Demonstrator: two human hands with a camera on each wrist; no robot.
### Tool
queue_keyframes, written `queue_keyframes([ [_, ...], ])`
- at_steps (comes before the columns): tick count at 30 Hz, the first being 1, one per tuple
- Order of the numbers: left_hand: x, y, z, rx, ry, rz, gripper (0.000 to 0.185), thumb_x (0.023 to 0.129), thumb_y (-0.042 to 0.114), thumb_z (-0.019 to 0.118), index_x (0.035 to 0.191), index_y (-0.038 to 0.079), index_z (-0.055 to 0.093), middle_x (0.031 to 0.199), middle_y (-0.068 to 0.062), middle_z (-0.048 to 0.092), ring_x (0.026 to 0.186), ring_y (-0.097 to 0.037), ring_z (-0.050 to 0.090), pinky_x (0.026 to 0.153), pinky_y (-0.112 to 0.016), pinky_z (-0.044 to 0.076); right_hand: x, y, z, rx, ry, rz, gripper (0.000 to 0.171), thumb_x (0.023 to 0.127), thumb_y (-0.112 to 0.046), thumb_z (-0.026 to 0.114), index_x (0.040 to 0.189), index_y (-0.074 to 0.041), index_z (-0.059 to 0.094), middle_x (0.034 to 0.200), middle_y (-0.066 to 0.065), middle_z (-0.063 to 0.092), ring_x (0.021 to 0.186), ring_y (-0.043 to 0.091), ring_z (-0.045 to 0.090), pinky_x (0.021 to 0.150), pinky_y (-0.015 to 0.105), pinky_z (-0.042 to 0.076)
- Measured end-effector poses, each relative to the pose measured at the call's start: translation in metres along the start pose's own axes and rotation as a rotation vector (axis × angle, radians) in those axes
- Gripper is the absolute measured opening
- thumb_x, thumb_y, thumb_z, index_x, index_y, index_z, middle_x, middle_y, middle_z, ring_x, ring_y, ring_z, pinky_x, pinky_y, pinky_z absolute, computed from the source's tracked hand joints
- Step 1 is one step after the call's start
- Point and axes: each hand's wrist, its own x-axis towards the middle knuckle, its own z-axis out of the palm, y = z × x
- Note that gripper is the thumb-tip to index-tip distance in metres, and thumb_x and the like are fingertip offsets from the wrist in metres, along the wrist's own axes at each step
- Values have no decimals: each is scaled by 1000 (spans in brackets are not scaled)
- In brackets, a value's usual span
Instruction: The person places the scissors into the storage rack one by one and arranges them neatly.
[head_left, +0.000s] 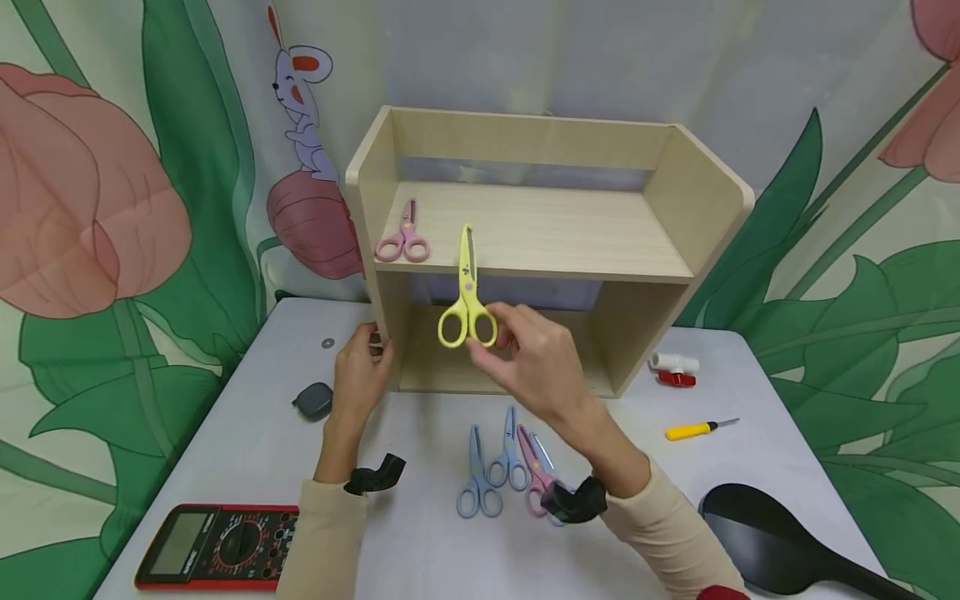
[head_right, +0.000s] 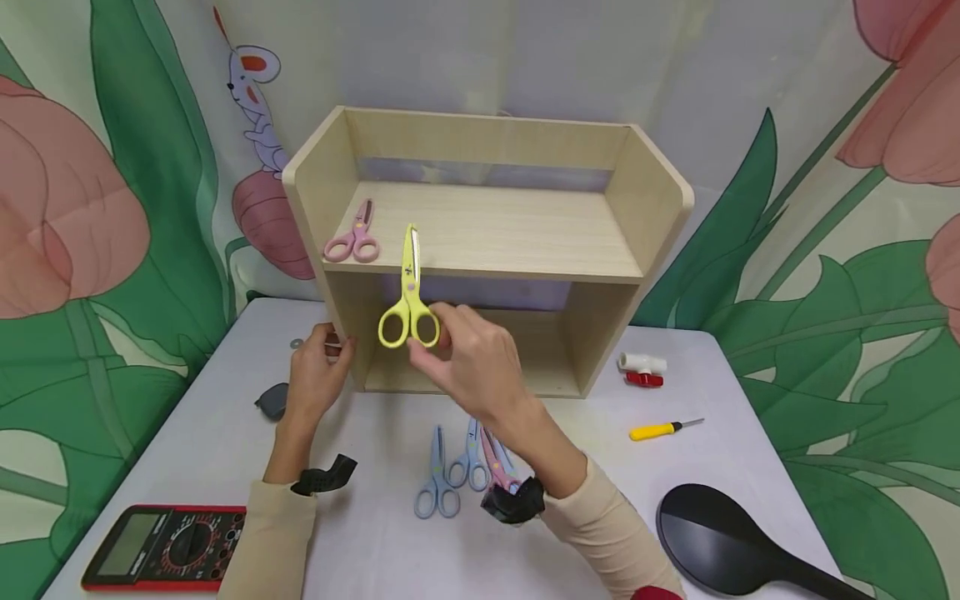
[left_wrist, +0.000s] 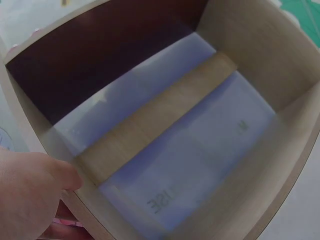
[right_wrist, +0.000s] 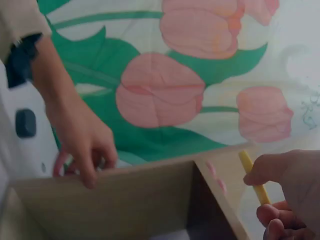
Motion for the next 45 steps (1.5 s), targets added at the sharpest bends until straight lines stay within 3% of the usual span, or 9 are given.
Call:
queue_keyframes([
  [6, 3, 1, 0, 7, -19, 4, 29, 98, 15, 62, 121, -2, 58, 107, -22, 68, 90, -35, 73, 75, -46, 64, 57, 18, -9, -56, -64, 102, 33, 84, -25, 73, 105, 1, 72, 66, 5, 64, 56, 16, 57, 51, 29, 47],
  [13, 3, 1, -1, -14, -20, 20, 27, 98, 14, 63, 119, -2, 59, 107, -22, 68, 90, -34, 73, 74, -44, 65, 100, 37, -4, -36, -249, 306, 36, 85, -30, 68, 107, -1, 73, 73, 7, 66, 64, 19, 56, 55, 26, 40],
  [19, -1, 0, 0, -11, -15, 23, 27, 98, 14, 64, 119, -2, 60, 106, -22, 69, 88, -34, 73, 73, -44, 64, 110, 43, -1, 15, -367, 403, 34, 83, -31, 67, 104, -5, 74, 77, 5, 67, 62, 16, 51, 56, 24, 37],
  [26, -1, 1, 0, -5, -1, 19, 26, 97, 14, 64, 118, -1, 60, 105, -22, 69, 88, -34, 73, 73, -44, 65, 117, 44, -1, 20, -440, 426, 35, 84, -34, 67, 103, -7, 75, 81, 5, 67, 61, 14, 49, 55, 24, 35],
  [36, 0, 3, 1, -2, -4, 19, 27, 97, 13, 64, 119, -2, 59, 104, -22, 67, 89, -35, 73, 73, -44, 65, 112, 45, -1, 73, -416, 400, 29, 86, -34, 66, 97, -8, 72, 68, -1, 52, 59, 13, 40, 56, 25, 28],
  [45, 0, 3, 1, -3, -2, 17, 27, 97, 13, 64, 118, -3, 59, 104, -23, 67, 90, -36, 73, 74, -45, 65, 108, 45, 1, 75, -389, 364, 38, 88, -37, 71, 110, -7, 73, 74, 2, 57, 67, 17, 48, 60, 26, 34],
])
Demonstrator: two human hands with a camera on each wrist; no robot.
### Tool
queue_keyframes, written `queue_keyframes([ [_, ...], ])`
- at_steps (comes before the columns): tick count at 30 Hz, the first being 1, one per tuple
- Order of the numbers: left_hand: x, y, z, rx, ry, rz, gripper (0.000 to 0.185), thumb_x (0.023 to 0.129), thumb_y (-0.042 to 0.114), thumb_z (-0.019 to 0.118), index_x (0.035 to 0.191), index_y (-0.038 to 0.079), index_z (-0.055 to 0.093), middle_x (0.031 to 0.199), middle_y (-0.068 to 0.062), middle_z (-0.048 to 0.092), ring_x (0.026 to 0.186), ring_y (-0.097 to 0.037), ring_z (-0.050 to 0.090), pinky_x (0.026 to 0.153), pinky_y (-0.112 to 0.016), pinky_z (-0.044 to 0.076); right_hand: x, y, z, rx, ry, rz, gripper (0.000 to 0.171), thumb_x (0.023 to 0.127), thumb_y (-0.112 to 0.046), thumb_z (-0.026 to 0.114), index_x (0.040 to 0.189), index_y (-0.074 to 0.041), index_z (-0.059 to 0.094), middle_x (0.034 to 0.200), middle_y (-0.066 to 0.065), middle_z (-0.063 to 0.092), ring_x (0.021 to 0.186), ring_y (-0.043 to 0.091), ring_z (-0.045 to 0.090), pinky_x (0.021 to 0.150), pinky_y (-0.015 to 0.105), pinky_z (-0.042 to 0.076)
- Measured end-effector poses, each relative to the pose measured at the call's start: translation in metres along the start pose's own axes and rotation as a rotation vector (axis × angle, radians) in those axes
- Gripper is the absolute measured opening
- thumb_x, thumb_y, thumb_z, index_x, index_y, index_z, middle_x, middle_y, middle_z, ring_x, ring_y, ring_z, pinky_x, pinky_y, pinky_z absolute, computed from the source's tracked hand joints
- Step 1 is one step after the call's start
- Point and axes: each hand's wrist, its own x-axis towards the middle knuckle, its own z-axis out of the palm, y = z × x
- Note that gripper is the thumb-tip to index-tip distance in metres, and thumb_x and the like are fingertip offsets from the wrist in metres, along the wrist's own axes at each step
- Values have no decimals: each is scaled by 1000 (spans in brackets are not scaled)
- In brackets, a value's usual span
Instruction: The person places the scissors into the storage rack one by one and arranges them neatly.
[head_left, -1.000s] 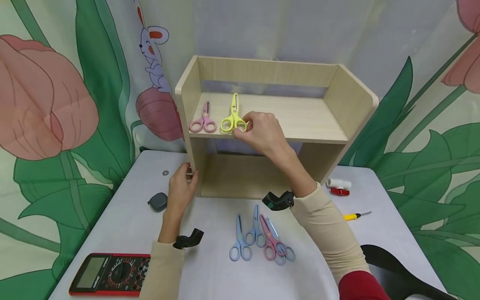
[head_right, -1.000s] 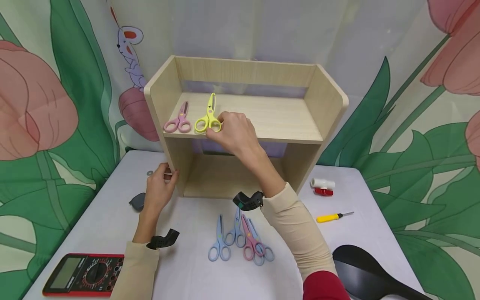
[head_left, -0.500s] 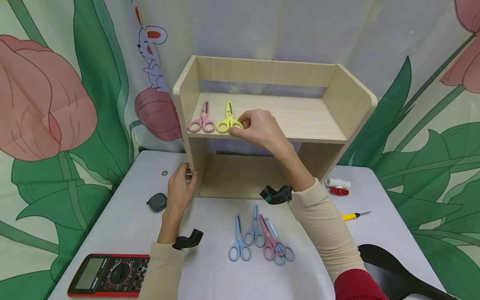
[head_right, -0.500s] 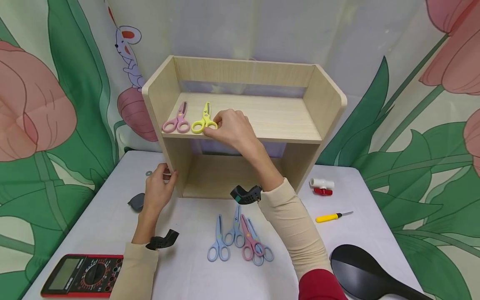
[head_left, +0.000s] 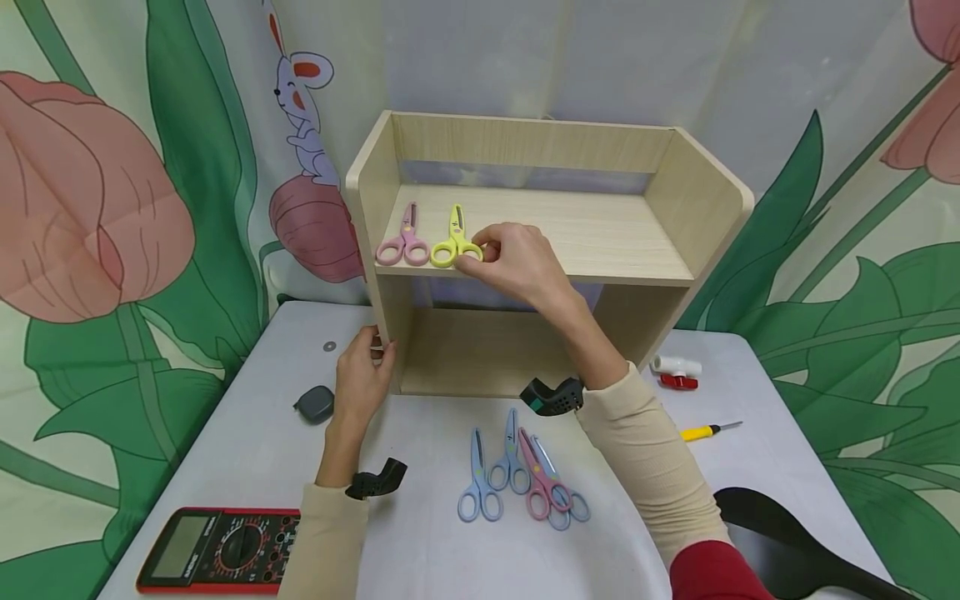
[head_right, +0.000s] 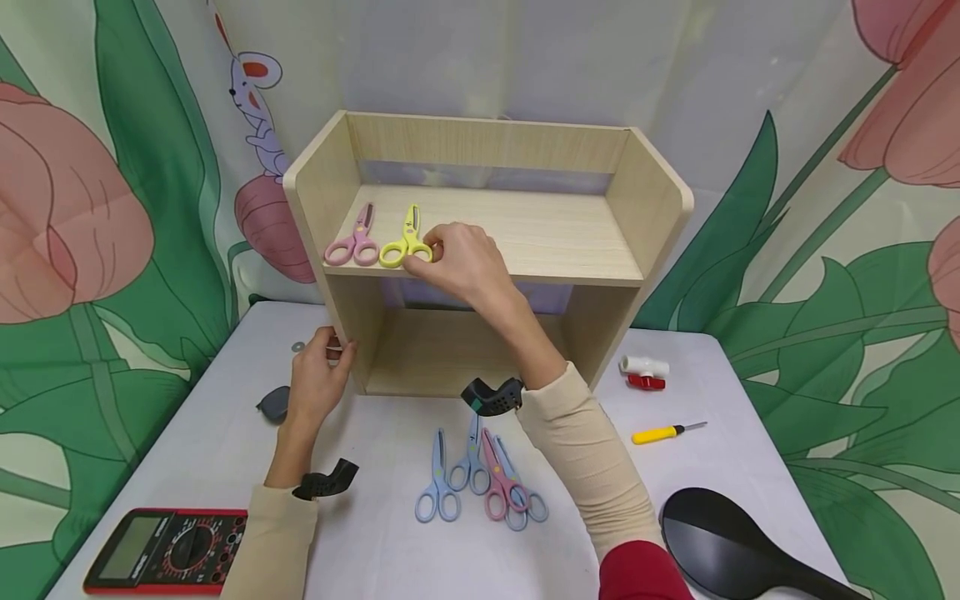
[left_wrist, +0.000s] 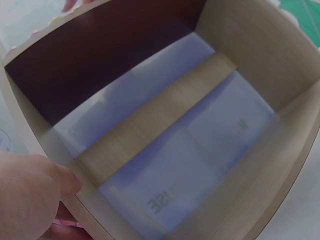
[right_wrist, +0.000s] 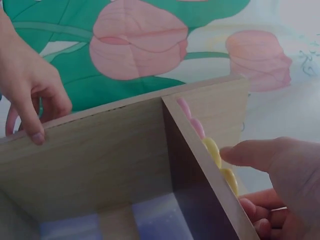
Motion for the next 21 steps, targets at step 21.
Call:
queue_keyframes([
  [21, 0, 1, 0, -6, -19, -15, 28, 98, 14, 63, 121, -3, 57, 107, -23, 66, 91, -36, 72, 76, -46, 64, -76, 20, 30, -25, 302, -337, 55, 80, -30, 84, 121, 1, 65, 104, 12, 61, 88, 25, 56, 74, 34, 52],
])
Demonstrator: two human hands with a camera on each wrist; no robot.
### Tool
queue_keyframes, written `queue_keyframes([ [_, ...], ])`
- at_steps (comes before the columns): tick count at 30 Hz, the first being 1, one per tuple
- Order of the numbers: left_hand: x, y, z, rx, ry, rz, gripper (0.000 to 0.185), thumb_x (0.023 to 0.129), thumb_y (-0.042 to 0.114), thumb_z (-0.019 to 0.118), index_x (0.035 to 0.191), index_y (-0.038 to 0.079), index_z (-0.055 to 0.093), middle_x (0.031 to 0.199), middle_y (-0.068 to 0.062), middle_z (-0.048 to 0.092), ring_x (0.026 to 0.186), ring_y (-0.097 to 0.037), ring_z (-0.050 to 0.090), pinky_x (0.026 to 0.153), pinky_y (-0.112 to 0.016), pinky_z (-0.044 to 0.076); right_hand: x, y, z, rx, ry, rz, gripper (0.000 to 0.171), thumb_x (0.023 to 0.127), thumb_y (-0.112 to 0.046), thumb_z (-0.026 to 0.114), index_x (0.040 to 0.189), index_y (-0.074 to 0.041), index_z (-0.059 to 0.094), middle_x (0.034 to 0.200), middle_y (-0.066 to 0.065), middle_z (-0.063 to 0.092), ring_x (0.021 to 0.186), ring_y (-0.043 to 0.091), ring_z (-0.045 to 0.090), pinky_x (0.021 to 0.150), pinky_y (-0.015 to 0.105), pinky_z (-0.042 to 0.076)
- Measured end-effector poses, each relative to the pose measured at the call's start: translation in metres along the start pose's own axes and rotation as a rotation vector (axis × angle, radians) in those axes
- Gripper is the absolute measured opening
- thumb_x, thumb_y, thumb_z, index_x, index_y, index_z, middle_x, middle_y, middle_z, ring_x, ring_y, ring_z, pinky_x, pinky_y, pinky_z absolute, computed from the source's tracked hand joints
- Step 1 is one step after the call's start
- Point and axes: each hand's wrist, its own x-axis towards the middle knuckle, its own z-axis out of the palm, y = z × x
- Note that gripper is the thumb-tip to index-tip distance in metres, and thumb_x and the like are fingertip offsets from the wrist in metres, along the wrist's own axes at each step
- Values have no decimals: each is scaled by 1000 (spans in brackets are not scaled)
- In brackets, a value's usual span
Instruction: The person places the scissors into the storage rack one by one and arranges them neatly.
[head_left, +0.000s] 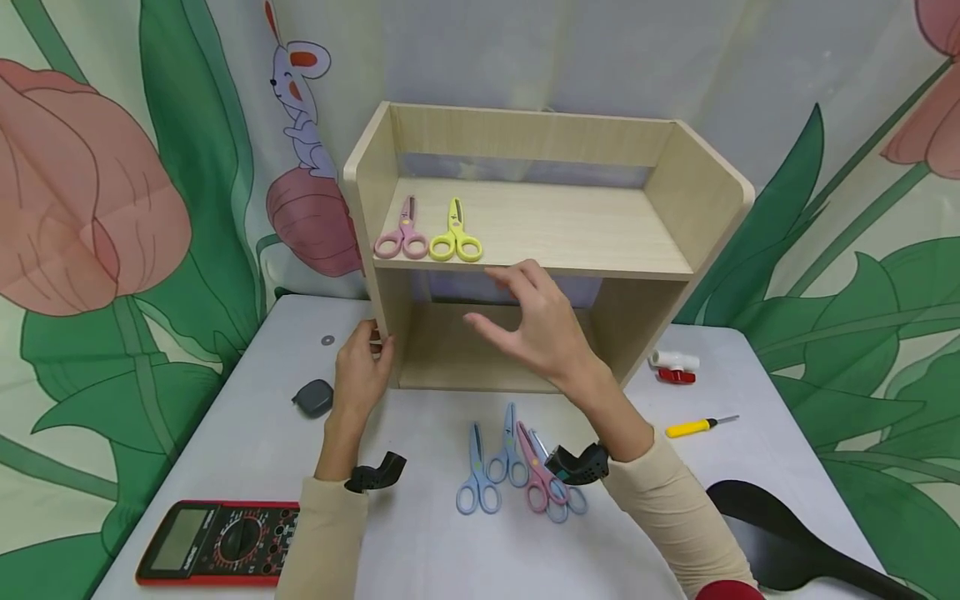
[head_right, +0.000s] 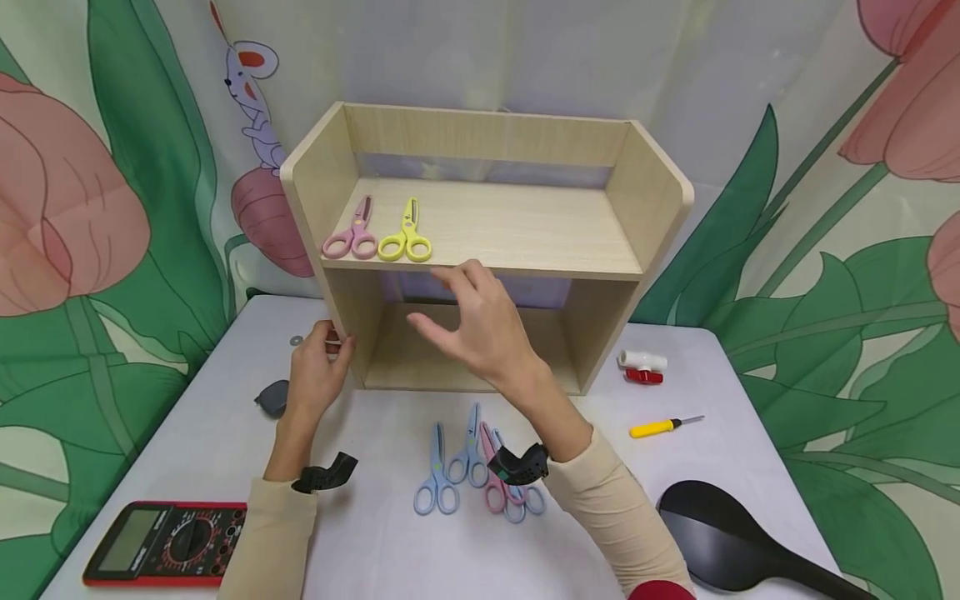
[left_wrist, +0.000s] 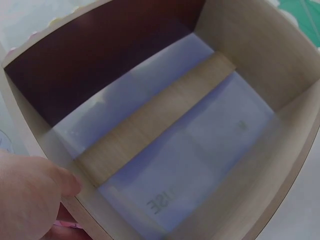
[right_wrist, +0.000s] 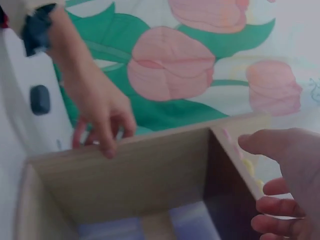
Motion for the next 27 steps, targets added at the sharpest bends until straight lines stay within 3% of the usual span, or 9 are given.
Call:
queue_keyframes([
  [5, 0, 1, -1, 7, -9, -9, 29, 99, 14, 62, 122, -2, 57, 109, -23, 67, 93, -35, 72, 77, -45, 64, -31, -1, 9, -34, -56, 14, 65, 76, -37, 86, 125, 0, 64, 110, 13, 63, 97, 24, 59, 82, 37, 55],
  [18, 1, 2, 1, 8, -5, 7, 29, 99, 14, 62, 122, -3, 56, 108, -24, 66, 92, -36, 72, 78, -47, 64, -119, -6, 42, -40, -291, 245, 80, 74, -56, 81, 134, -7, 60, 125, 6, 62, 118, 25, 58, 99, 44, 55],
  [27, 0, 2, 0, 11, -21, -12, 32, 100, 16, 60, 124, -4, 54, 111, -24, 65, 94, -36, 71, 80, -48, 63, -172, -7, 77, -42, -453, 383, 82, 73, -68, 76, 126, -8, 66, 123, 2, 61, 116, 22, 53, 99, 42, 50],
])
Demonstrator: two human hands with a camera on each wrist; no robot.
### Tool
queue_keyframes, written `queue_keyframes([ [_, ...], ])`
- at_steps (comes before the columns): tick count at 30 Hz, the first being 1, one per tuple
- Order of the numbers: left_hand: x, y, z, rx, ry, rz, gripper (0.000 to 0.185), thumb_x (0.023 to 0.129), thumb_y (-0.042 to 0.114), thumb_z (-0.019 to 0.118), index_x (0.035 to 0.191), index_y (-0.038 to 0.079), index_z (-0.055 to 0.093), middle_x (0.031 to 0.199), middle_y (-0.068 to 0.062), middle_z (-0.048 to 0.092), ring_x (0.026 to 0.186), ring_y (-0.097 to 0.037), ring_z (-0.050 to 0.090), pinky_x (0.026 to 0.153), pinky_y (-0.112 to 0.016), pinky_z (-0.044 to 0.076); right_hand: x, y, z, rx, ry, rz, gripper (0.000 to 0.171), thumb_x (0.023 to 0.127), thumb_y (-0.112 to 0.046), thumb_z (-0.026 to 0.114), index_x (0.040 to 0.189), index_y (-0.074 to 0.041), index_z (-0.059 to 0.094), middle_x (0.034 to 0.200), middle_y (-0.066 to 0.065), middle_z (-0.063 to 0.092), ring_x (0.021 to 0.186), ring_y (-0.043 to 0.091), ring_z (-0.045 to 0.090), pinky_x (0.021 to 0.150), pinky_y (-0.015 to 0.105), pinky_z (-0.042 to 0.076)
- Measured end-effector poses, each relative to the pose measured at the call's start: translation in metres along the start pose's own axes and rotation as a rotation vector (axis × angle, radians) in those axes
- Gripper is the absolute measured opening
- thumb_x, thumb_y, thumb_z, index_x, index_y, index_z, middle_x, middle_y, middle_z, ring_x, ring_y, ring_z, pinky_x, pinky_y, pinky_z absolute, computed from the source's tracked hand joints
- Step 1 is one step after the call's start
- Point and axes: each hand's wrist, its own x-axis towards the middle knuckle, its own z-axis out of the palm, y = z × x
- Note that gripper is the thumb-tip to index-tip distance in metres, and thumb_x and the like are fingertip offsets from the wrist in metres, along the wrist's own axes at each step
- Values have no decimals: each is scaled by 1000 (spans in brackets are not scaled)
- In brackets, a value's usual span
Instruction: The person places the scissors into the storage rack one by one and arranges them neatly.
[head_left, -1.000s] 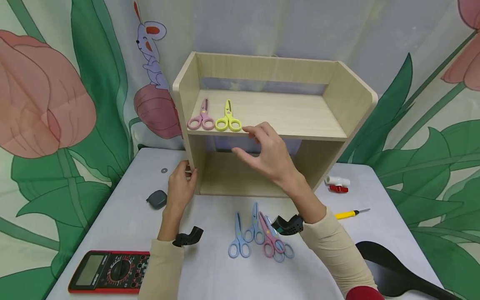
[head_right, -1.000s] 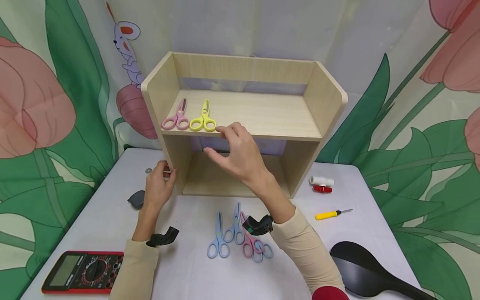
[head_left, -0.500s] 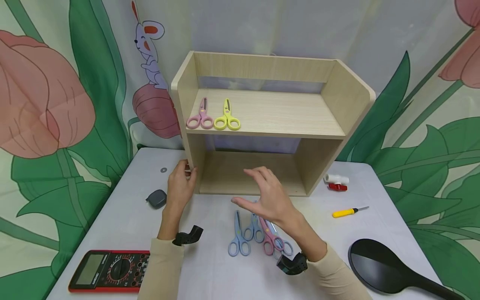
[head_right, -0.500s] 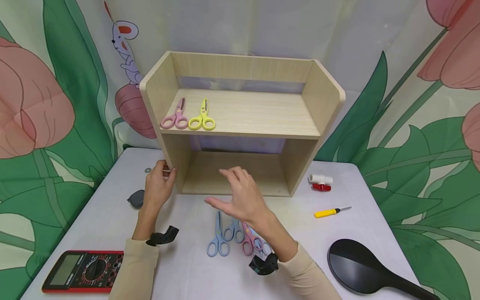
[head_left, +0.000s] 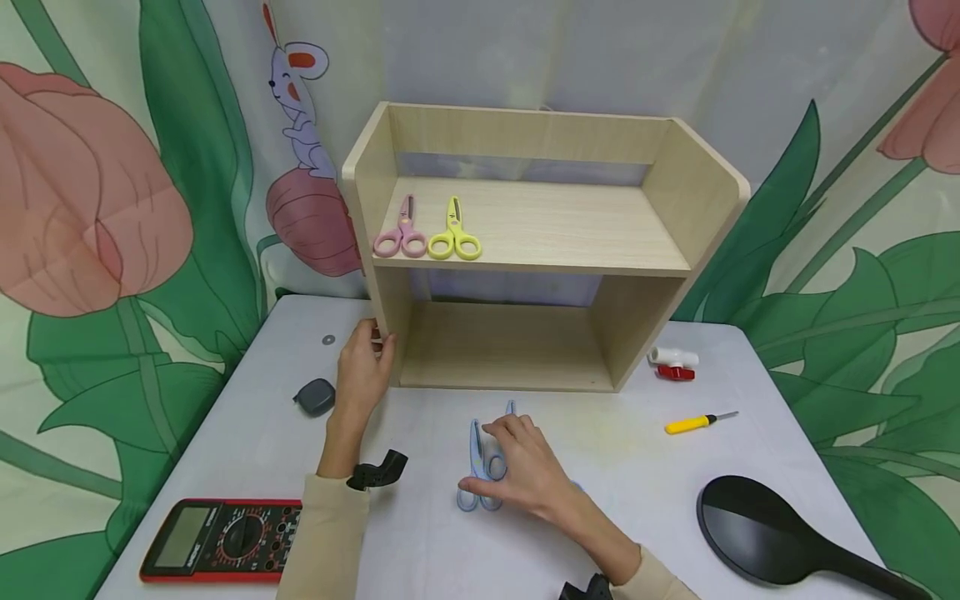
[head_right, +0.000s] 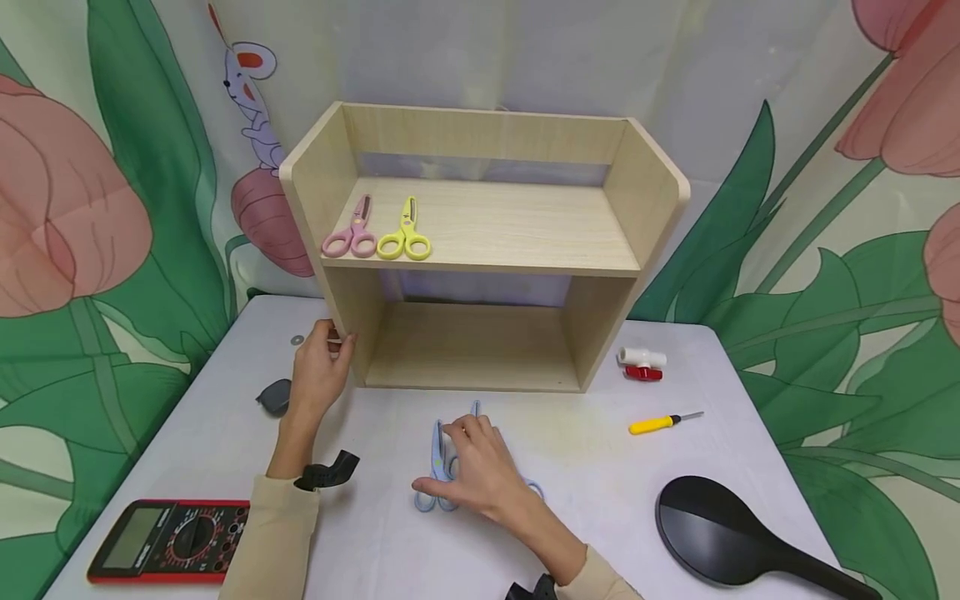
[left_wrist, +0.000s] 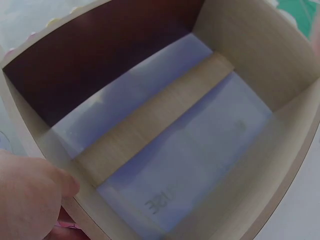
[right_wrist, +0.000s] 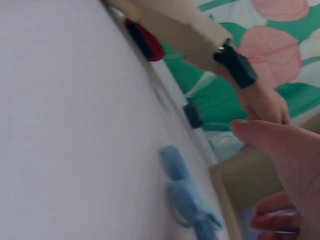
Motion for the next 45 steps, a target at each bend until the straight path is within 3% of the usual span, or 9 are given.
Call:
queue_keyframes([
  [5, 0, 0, -1, 4, 3, 0, 33, 100, 17, 60, 125, -4, 53, 111, -24, 65, 95, -37, 71, 80, -48, 63, -8, 1, 19, -99, -49, 14, 87, 67, -75, 75, 118, -5, 70, 119, 5, 57, 127, 35, 49, 111, 55, 40],
  [13, 0, 0, -1, 10, 8, 14, 31, 100, 15, 60, 123, -5, 54, 110, -25, 64, 94, -38, 71, 79, -48, 63, -9, -5, 35, -252, 8, -68, 78, 65, -72, 78, 106, -6, 71, 109, 3, 56, 103, 22, 48, 108, 54, 38],
  [15, 0, -1, 0, 10, 3, 12, 31, 100, 15, 60, 124, -5, 53, 110, -25, 64, 94, -37, 71, 79, -48, 63, -9, -7, 36, -258, 8, -76, 74, 66, -70, 79, 104, -7, 72, 107, 1, 57, 100, 20, 47, 105, 49, 40],
  [19, -1, -1, 1, 3, 1, 7, 31, 100, 15, 61, 124, -4, 54, 110, -24, 65, 94, -37, 71, 79, -48, 63, -8, -10, 37, -273, 24, -116, 63, 67, -63, 80, 99, -8, 74, 103, -1, 59, 94, 17, 47, 84, 33, 38],
  [23, -1, -1, 1, 2, 4, 6, 32, 99, 14, 61, 124, -4, 54, 110, -24, 65, 94, -37, 71, 80, -48, 63, -5, -10, 38, -266, 53, -135, 58, 66, -59, 81, 95, -10, 72, 99, -2, 60, 90, 15, 47, 77, 29, 34],
  [33, -3, 3, -1, 7, 5, -4, 32, 99, 13, 61, 124, -6, 53, 111, -25, 64, 95, -38, 70, 81, -49, 62, 2, -6, 29, -212, 101, -173, 54, 65, -54, 80, 96, -10, 71, 86, -4, 61, 81, 12, 52, 80, 31, 52],
  [36, -3, 3, 0, 11, 6, -4, 32, 100, 13, 60, 124, -6, 53, 112, -25, 64, 95, -38, 70, 82, -50, 62, 4, -7, 22, -179, 128, -188, 53, 64, -51, 82, 97, -11, 71, 89, -6, 60, 83, 10, 52, 86, 39, 56],
  [39, -4, 2, 0, 10, 10, -5, 32, 99, 13, 60, 124, -6, 53, 111, -25, 64, 95, -38, 70, 82, -50, 62, 6, -11, 10, -131, 208, -252, 53, 62, -47, 85, 98, -11, 70, 91, -5, 60, 85, 11, 52, 85, 40, 57],
  [45, -3, 2, 0, 17, 11, 2, 33, 100, 14, 60, 125, -6, 52, 112, -26, 64, 96, -38, 70, 82, -50, 62, 17, -25, -28, 6, 410, -464, 52, 61, -32, 88, 101, -5, 66, 95, 1, 61, 87, 14, 53, 71, 18, 52],
])
